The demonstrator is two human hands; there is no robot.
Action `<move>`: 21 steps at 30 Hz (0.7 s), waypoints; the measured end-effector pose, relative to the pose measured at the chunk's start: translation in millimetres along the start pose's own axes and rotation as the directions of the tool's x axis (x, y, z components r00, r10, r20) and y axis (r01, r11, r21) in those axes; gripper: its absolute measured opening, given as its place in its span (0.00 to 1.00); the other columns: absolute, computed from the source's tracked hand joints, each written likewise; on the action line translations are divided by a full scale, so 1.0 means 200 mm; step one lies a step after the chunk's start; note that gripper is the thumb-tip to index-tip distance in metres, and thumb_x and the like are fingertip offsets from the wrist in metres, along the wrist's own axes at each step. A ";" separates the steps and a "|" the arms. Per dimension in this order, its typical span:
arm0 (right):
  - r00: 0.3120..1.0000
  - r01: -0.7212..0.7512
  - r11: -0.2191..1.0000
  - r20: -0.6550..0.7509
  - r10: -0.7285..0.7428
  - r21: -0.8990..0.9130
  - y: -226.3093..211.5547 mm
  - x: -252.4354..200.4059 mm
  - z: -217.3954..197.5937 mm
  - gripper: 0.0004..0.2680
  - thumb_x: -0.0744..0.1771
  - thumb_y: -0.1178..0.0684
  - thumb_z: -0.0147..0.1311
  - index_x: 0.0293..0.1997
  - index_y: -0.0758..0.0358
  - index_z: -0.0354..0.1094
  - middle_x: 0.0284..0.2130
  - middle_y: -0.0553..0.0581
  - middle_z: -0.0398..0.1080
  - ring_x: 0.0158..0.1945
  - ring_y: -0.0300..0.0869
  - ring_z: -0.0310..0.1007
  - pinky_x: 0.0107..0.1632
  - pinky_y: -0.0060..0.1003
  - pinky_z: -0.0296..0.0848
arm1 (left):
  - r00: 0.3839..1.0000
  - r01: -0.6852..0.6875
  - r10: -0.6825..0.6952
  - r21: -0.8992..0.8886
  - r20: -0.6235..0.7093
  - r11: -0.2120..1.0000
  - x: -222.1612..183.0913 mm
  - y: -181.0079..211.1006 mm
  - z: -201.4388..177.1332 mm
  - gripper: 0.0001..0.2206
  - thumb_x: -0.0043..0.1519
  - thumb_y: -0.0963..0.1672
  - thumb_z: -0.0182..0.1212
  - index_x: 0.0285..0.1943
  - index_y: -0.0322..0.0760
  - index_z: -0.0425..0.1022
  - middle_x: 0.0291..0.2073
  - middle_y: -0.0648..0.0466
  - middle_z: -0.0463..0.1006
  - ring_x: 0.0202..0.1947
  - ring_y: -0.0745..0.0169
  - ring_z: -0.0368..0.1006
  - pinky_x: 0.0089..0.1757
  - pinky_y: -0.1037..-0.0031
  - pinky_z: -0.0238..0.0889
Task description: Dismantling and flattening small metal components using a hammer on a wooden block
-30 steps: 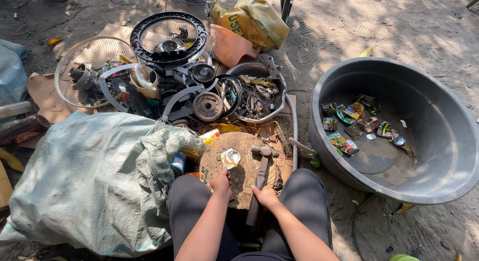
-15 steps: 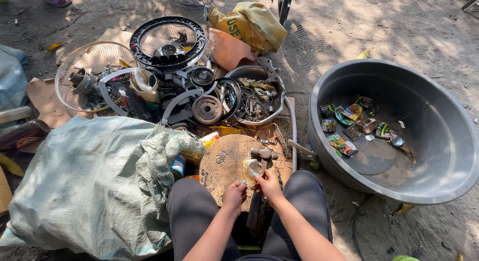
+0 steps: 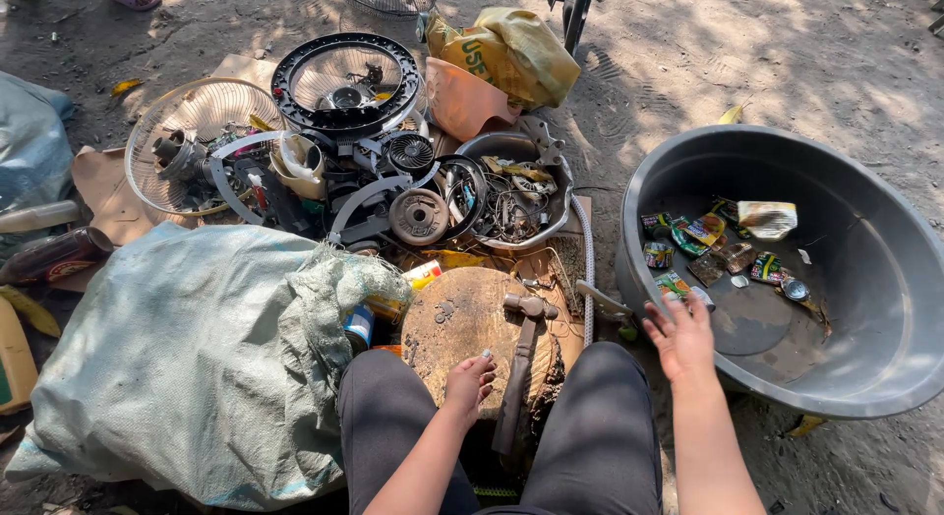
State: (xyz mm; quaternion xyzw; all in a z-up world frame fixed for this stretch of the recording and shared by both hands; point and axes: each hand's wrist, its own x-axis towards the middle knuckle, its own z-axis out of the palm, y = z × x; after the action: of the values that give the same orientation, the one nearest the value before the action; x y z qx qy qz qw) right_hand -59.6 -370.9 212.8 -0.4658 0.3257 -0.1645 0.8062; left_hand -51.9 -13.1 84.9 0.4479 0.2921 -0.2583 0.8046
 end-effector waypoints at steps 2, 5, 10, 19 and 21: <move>0.999 -0.050 0.975 0.001 0.052 -0.216 0.17 -0.14 0.14 0.23 0.66 0.58 0.56 0.69 0.59 0.51 0.49 0.60 0.68 0.44 0.45 0.74 0.41 0.37 0.72 | 1.000 0.004 -0.004 -0.010 -0.013 1.000 0.00 0.00 0.00 0.07 0.66 0.44 0.62 0.43 0.32 0.76 0.32 0.52 0.77 0.26 0.71 0.68 0.26 0.81 0.57; 0.982 -0.062 0.710 0.083 0.168 -0.701 0.53 -0.30 0.24 0.21 0.64 0.56 0.61 0.63 0.65 0.59 0.38 0.59 0.72 0.35 0.41 0.73 0.34 0.32 0.72 | 0.999 0.009 -0.009 -0.024 -0.038 1.000 0.00 0.00 0.00 0.06 0.65 0.42 0.61 0.45 0.32 0.75 0.33 0.51 0.78 0.26 0.70 0.68 0.25 0.82 0.57; 0.947 0.089 0.151 0.130 0.292 -0.985 1.08 -0.55 0.28 0.27 0.61 0.44 0.66 0.61 0.65 0.57 0.44 0.65 0.76 0.45 0.52 0.81 0.49 0.41 0.78 | 1.000 0.004 -0.007 -0.091 -0.031 0.996 0.03 -0.01 -0.03 0.05 0.66 0.42 0.61 0.45 0.34 0.75 0.32 0.52 0.78 0.26 0.70 0.67 0.25 0.82 0.57; 0.989 0.027 0.221 0.058 0.135 -0.975 1.20 -0.57 0.28 0.31 0.56 0.47 0.69 0.60 0.65 0.55 0.44 0.65 0.76 0.46 0.53 0.79 0.52 0.44 0.75 | 0.999 -0.020 0.015 -0.160 -0.030 0.987 -0.03 0.14 -0.05 0.08 0.65 0.42 0.60 0.52 0.37 0.76 0.35 0.54 0.80 0.30 0.69 0.71 0.30 0.79 0.59; 0.982 0.022 0.248 0.068 0.177 -0.969 1.17 -0.55 0.28 0.27 0.55 0.46 0.69 0.53 0.68 0.60 0.40 0.65 0.75 0.41 0.53 0.80 0.45 0.42 0.78 | 0.999 -0.016 0.009 -0.171 -0.040 0.985 -0.03 0.15 -0.05 0.09 0.65 0.42 0.60 0.54 0.38 0.75 0.36 0.54 0.80 0.30 0.70 0.70 0.30 0.79 0.59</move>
State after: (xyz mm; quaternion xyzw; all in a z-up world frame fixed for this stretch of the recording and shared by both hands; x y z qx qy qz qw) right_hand -110.7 -151.8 72.6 -0.8561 0.3136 0.1476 0.3833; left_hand -38.1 11.0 100.8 0.3838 0.3262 -0.2184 0.8358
